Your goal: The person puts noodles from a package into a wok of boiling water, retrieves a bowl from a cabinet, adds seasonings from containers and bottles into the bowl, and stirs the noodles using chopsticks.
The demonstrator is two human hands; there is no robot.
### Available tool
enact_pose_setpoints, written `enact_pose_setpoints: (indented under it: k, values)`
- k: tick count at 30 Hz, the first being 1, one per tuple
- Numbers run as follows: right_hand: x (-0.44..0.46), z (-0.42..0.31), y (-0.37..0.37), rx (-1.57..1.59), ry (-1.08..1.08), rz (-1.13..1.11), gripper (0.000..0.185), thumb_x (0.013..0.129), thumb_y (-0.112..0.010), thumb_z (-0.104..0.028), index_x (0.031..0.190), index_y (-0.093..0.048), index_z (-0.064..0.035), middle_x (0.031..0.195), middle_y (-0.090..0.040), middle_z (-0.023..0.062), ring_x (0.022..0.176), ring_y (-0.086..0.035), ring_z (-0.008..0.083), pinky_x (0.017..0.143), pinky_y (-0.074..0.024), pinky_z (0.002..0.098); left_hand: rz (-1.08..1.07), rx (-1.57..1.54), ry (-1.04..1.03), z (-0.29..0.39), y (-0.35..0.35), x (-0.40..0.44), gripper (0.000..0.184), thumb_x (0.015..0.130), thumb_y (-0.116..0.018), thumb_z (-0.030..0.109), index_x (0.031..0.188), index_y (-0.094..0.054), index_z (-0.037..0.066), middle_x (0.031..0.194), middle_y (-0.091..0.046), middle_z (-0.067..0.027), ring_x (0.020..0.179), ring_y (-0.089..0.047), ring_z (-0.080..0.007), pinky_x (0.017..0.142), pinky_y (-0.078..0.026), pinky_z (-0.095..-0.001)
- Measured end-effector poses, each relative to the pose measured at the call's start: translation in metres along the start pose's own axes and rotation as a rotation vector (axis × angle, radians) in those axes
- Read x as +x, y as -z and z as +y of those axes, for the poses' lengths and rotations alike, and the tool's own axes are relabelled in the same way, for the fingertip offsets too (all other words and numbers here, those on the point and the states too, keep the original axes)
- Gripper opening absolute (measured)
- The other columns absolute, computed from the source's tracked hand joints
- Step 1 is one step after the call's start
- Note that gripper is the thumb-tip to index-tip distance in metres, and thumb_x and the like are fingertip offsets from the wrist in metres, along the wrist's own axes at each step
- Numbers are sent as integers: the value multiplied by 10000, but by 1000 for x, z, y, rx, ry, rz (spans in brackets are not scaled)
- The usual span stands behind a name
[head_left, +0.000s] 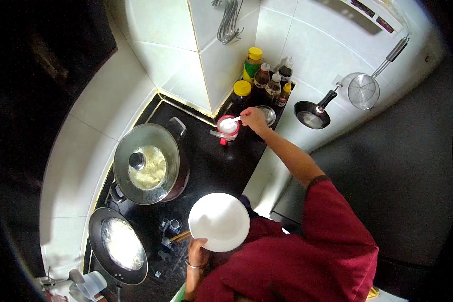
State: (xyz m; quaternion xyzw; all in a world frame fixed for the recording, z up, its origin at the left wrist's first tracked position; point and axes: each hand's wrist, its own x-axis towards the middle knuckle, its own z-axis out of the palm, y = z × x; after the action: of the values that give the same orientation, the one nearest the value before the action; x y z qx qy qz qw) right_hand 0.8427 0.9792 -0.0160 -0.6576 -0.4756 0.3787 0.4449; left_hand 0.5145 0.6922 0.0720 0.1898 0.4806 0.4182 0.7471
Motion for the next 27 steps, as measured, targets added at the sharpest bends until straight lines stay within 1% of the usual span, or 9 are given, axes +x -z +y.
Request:
enact_pose_setpoints:
  k: [6, 10, 12, 14, 22, 24, 25, 26, 27]
  values:
    - [-3, 3, 17, 275, -129, 3, 140, 711, -610, -63, 803, -568, 35, 693, -584, 74, 555, -572, 126, 516, -490, 214, 30, -45, -55, 9, -23, 13, 629, 622, -498, 181, 1188, -346, -47, 1102, -465, -165, 1000, -470, -282, 864, -381, -357]
    - [-38, -49, 36, 419, -96, -89, 137, 722, -611, -64, 827, -565, 11, 706, -571, 54, 566, -553, 108, 538, -482, 202, -76, -119, -115, 16, -26, 31, 597, 647, -459, 107, 1207, -312, -37, 1112, -449, -169, 1012, -471, -266, 837, -413, -348]
    - [-52, -70, 40, 395, -117, -121, 131, 728, -619, -75, 823, -569, 0, 714, -571, 49, 590, -553, 102, 557, -477, 200, -25, -154, -125, 18, -27, 38, 569, 658, -452, 92, 1196, -321, -36, 1116, -448, -161, 1017, -470, -264, 842, -411, -348]
    - [-69, -92, 42, 429, -30, -213, 176, 730, -623, -82, 847, -558, 31, 704, -574, 68, 592, -551, 114, 561, -474, 217, -8, -119, -120, 23, -30, 41, 560, 667, -455, 90, 1196, -315, -26, 1118, -449, -152, 1011, -474, -256, 840, -414, -347]
    - [-136, -169, 35, 287, 89, -499, 101, 742, -611, -48, 821, -574, 1, 714, -575, 50, 614, -548, 94, 556, -453, 203, -30, -143, -165, 38, -47, 42, 582, 692, -444, 103, 1233, -262, -10, 1139, -436, -152, 1024, -477, -266, 836, -427, -362]
    - [-153, -181, 31, 41, 161, -577, 80, 746, -605, -39, 812, -578, -4, 728, -581, 44, 622, -551, 90, 552, -450, 198, -26, -161, -169, 39, -47, 39, 591, 694, -434, 87, 1245, -241, -5, 1161, -417, -152, 1034, -467, -261, 841, -422, -353]
    - [-157, -185, 28, -12, 316, -632, 73, 742, -603, -33, 808, -583, -8, 737, -591, 47, 624, -557, 95, 550, -451, 197, -35, -170, -172, 40, -45, 38, 591, 694, -433, 83, 1246, -241, -4, 1164, -414, -151, 1038, -464, -261, 844, -420, -352]
    - [-160, -186, 26, -15, 311, -641, 73, 742, -603, -33, 808, -583, -8, 737, -591, 47, 624, -557, 95, 550, -451, 197, -45, -176, -175, 39, -43, 36, 590, 694, -432, 79, 1246, -240, -4, 1168, -411, -149, 1042, -460, -260, 846, -419, -352]
    - [-161, -188, 24, -54, 472, -637, 78, 736, -605, -27, 808, -583, -7, 743, -594, 55, 625, -558, 96, 553, -454, 196, -42, -180, -183, 38, -40, 35, 598, 692, -432, 68, 1252, -235, -2, 1175, -407, -146, 1053, -451, -256, 863, -405, -347]
